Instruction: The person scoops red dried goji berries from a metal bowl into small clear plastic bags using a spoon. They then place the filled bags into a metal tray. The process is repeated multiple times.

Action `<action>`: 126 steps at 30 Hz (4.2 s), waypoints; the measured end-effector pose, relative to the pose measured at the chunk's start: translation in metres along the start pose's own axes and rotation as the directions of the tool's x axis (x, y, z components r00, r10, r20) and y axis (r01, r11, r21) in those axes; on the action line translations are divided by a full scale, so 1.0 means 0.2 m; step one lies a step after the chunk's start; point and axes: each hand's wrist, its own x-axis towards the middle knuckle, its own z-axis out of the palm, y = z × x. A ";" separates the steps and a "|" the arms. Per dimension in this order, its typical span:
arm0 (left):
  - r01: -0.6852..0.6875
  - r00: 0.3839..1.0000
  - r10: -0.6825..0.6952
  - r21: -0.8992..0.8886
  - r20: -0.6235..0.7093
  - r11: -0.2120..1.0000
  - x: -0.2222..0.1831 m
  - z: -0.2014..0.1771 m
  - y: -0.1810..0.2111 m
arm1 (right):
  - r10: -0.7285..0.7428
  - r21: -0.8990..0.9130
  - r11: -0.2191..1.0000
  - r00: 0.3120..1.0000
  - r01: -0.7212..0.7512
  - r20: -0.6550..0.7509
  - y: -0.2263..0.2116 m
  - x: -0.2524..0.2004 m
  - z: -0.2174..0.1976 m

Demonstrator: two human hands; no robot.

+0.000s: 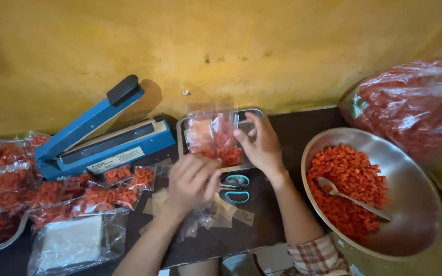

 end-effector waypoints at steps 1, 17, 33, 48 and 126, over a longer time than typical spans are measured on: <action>-0.003 1.000 0.003 -0.001 0.001 1.000 0.01 -0.02 -0.01 | 0.001 0.000 1.000 1.000 -0.001 -0.003 -0.02 -0.01 0.00; 0.341 0.939 -0.338 0.064 -0.061 0.938 -0.09 -0.42 0.23 | -0.272 0.214 0.950 0.942 0.229 0.196 -0.59 -0.38 -0.03; 0.623 0.780 -0.520 0.505 -0.348 0.598 -0.84 -1.12 0.21 | -0.685 0.480 0.727 0.482 0.491 0.546 -1.08 -0.47 0.75; 0.615 0.785 -0.537 0.484 -0.307 0.622 -0.93 -1.13 0.15 | -0.886 0.339 0.412 0.285 0.846 0.366 -1.01 -0.52 0.95; 0.457 0.860 -0.509 -0.498 0.036 0.737 0.18 -0.01 -0.06 | -0.282 0.582 0.773 0.959 0.253 -0.043 -0.24 0.03 -0.04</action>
